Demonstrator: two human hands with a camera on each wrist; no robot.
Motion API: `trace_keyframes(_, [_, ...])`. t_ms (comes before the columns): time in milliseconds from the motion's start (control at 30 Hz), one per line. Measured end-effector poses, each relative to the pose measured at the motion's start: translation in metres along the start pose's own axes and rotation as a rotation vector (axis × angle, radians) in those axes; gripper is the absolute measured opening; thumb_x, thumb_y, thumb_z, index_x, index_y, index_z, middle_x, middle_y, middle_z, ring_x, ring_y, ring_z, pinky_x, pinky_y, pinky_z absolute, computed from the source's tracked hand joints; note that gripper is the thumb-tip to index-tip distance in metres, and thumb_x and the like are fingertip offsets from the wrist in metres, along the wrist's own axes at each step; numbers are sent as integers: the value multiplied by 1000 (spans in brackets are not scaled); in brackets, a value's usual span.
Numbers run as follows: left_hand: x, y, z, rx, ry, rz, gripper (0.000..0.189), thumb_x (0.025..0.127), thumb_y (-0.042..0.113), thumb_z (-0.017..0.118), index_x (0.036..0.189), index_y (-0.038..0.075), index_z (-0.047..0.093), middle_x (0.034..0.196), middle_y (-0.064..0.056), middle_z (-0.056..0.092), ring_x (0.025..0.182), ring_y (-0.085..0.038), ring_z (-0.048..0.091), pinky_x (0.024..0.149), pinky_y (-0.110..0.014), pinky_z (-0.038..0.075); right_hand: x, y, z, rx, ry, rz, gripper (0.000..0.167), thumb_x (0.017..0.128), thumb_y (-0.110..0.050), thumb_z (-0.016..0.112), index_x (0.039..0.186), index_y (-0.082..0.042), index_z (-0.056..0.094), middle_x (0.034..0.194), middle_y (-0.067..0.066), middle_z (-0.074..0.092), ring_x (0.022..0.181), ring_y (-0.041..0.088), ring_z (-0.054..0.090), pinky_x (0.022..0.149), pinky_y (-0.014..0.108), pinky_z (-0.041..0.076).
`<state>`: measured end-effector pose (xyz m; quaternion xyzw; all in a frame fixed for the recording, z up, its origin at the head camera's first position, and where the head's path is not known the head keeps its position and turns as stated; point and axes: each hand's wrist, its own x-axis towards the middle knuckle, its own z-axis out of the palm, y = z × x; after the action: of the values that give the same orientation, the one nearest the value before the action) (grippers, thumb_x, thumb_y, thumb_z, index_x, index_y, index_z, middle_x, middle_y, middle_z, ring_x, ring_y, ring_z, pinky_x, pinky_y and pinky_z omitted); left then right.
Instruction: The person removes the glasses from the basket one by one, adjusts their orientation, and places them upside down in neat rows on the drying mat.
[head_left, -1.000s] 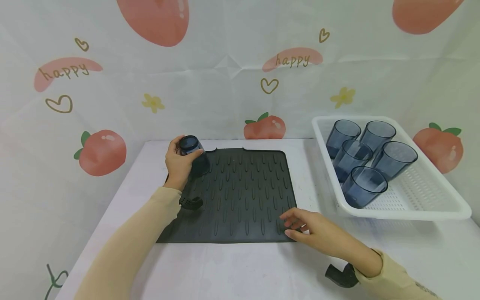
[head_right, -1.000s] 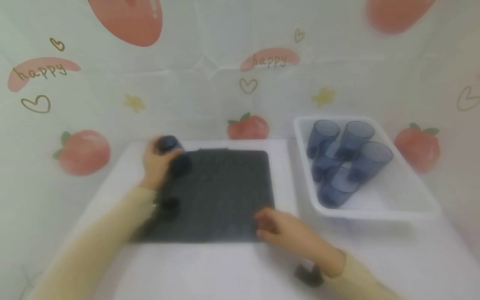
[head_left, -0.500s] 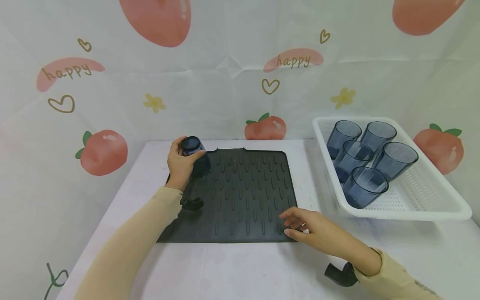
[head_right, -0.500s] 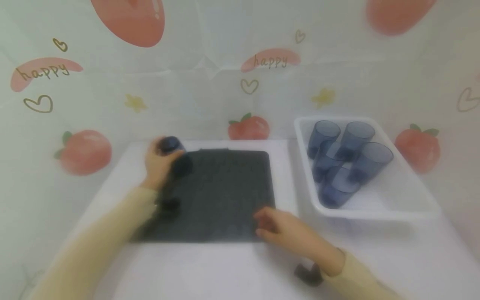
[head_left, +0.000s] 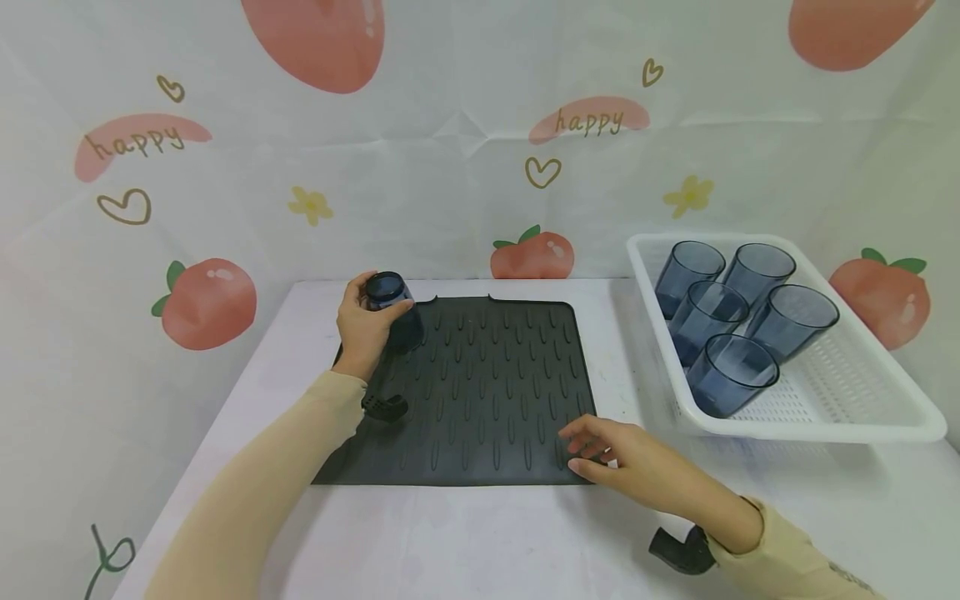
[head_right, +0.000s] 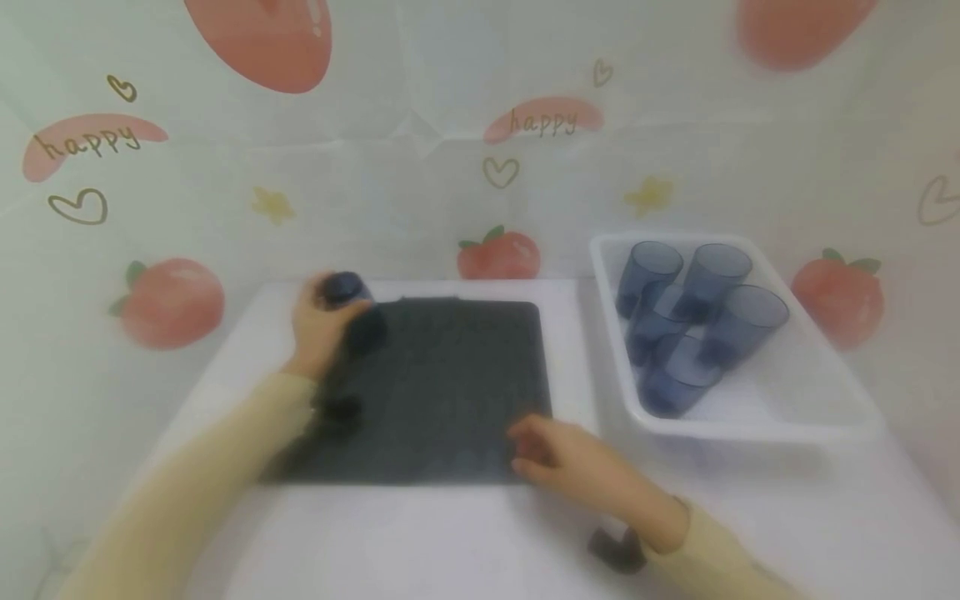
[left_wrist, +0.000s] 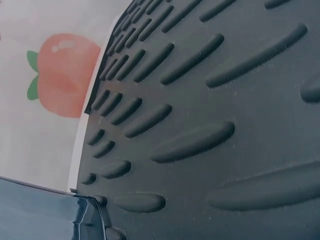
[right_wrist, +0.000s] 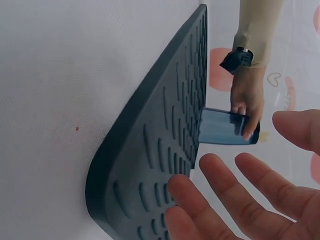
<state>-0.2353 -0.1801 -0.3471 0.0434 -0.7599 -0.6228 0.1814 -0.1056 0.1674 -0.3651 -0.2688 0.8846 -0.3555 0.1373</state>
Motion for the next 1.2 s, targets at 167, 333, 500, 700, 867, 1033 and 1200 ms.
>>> trace_keyframes(167, [-1,0,1,-8,0,0,69,81,-1,75,141,4,41,138,-20,46,129,-29,49,106,-38,43,0,1,0,0,-3,8,35,95,-37,62,121,-15,61,105,-5,66,92,5,63,74,31,52])
trace_keyframes(333, [7,-13,0,-18,-18,-1,71,81,2,76,142,5,39,137,-19,46,128,-27,49,105,-37,43,0,1,0,4,-9,10,34,95,-36,62,121,-15,61,105,-4,65,92,5,63,74,30,52])
trace_keyframes(500, [18,-31,-3,8,-63,-10,72,83,10,77,142,10,35,135,-17,47,122,-26,50,101,-39,44,0,0,0,11,-12,11,34,95,-35,62,121,-14,60,106,-4,65,93,7,63,74,30,52])
trace_keyframes(700, [19,-33,-3,18,-88,-28,75,84,8,75,144,11,30,137,-18,44,122,-27,49,102,-41,43,1,0,2,28,-27,20,36,95,-38,61,122,-14,60,107,-4,65,94,9,64,72,27,51])
trace_keyframes(867, [19,-34,-3,9,-101,-30,77,84,7,74,145,11,27,137,-18,43,122,-28,48,101,-42,43,2,-1,2,21,-24,21,33,94,-34,63,121,-14,60,106,-4,65,93,9,64,71,25,50])
trace_keyframes(1033, [20,-35,-3,16,-102,-44,79,85,9,74,147,10,24,138,-18,41,123,-29,47,102,-41,42,2,-1,3,21,-15,3,30,94,-27,64,120,-12,61,105,-1,66,92,9,64,70,26,50])
trace_keyframes(1200, [20,-36,-3,3,-103,-91,82,85,13,74,148,10,22,140,-19,39,126,-29,45,105,-42,40,2,-1,2,25,-14,-4,33,94,-32,63,120,-12,61,105,-1,66,92,8,64,70,27,51])
